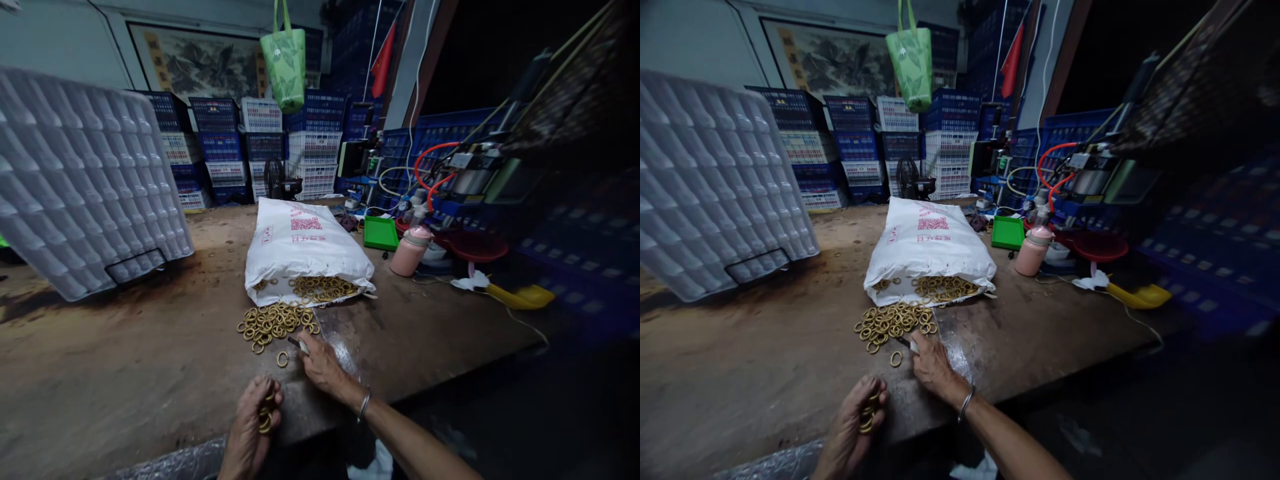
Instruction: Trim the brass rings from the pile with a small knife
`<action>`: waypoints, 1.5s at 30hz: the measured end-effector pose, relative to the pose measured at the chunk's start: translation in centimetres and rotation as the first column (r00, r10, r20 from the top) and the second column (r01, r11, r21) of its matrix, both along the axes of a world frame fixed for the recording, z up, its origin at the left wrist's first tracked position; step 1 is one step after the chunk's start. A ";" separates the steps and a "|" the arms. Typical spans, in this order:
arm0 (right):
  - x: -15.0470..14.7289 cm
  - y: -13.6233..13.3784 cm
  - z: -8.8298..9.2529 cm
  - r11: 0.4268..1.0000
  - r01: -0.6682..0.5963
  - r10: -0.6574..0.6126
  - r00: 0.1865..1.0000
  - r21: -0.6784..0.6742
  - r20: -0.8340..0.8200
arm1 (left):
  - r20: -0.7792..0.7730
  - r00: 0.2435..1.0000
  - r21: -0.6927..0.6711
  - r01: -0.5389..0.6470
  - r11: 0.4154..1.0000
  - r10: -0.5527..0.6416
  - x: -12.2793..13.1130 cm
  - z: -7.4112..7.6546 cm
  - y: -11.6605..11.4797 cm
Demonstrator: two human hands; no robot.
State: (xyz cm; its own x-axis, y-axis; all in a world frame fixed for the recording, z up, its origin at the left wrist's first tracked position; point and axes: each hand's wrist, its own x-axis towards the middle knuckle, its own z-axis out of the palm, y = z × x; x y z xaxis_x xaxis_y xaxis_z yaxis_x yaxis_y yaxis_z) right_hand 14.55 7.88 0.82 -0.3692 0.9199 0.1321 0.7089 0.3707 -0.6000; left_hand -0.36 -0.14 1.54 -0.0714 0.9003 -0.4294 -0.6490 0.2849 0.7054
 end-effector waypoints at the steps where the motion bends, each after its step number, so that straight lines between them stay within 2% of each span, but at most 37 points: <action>1: -0.3 -0.6 0.3 0.999 -0.046 0.045 0.998 -0.023 -0.046 | -0.074 0.997 0.017 -0.008 1.000 0.009 0.1 -0.1 0.1; 4: -1.3 -2.2 1.6 0.979 -0.170 0.151 0.975 -0.109 -0.164 | -0.340 0.940 0.031 -0.029 0.999 0.038 0.4 -0.2 0.3; 6: -1.8 -3.0 2.3 0.961 -0.218 0.174 0.954 -0.167 -0.244 | -0.471 0.882 0.025 -0.016 1.000 0.026 0.5 -0.2 0.4; 10: -2.5 -3.6 2.8 0.930 -0.234 0.106 0.909 -0.283 -0.402 | -0.540 0.842 0.048 0.020 0.999 0.009 0.4 -0.3 0.2; 14: -2.9 -3.5 2.0 0.873 -0.225 -0.051 0.841 -0.433 -0.539 | -0.478 0.878 0.109 0.025 0.994 0.030 0.2 -0.7 -0.1; 19: -3.3 -3.5 1.4 0.765 -0.225 -0.229 0.780 -0.603 -0.582 | -0.274 0.961 0.118 0.058 0.991 -0.024 0.3 -0.8 -0.5; 23: -3.3 -3.6 1.6 0.671 -0.330 -0.252 0.740 -0.664 -0.624 | -0.107 0.992 0.094 0.074 0.993 -0.064 0.3 0.2 -0.6; 28: -3.4 -3.6 1.3 0.631 -0.405 -0.269 0.685 -0.661 -0.677 | 0.032 0.993 0.099 0.112 0.989 -0.116 0.2 0.7 -0.6; 30: -3.4 -3.5 1.1 0.655 -0.386 -0.255 0.696 -0.649 -0.671 | 0.025 0.993 0.097 0.116 0.989 -0.119 0.2 0.6 -0.6; 31: -3.3 -3.5 1.1 0.689 -0.356 -0.234 0.714 -0.631 -0.660 | 0.004 0.993 0.097 0.116 0.989 -0.116 0.2 0.5 -0.7; 35: -2.8 -3.1 1.7 0.890 -0.188 -0.063 0.851 -0.416 -0.521 | -0.143 0.985 0.089 0.114 0.989 -0.101 0.0 0.1 -0.7; 37: -2.5 -2.9 2.2 0.947 -0.175 0.048 0.905 -0.268 -0.423 | -0.219 0.971 0.071 0.110 0.991 -0.093 -0.1 0.0 -0.6; 40: -2.4 -2.9 2.7 0.967 -0.213 0.160 0.934 -0.139 -0.318 | -0.318 0.944 0.050 0.109 0.993 -0.088 -0.3 -0.2 -0.5; 45: -2.8 -3.1 2.3 0.965 -0.161 0.087 0.940 -0.206 -0.331 | -0.415 0.903 0.031 0.137 0.990 -0.112 -0.3 -0.4 -0.5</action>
State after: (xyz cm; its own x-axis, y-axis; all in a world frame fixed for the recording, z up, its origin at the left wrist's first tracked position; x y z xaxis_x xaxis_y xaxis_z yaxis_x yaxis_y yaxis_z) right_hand 11.75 4.74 3.11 -0.4555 0.8885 0.0548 0.4250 0.2712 -0.8636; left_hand -0.71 -0.61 1.14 -0.1161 0.9357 -0.3330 -0.2590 0.2952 0.9197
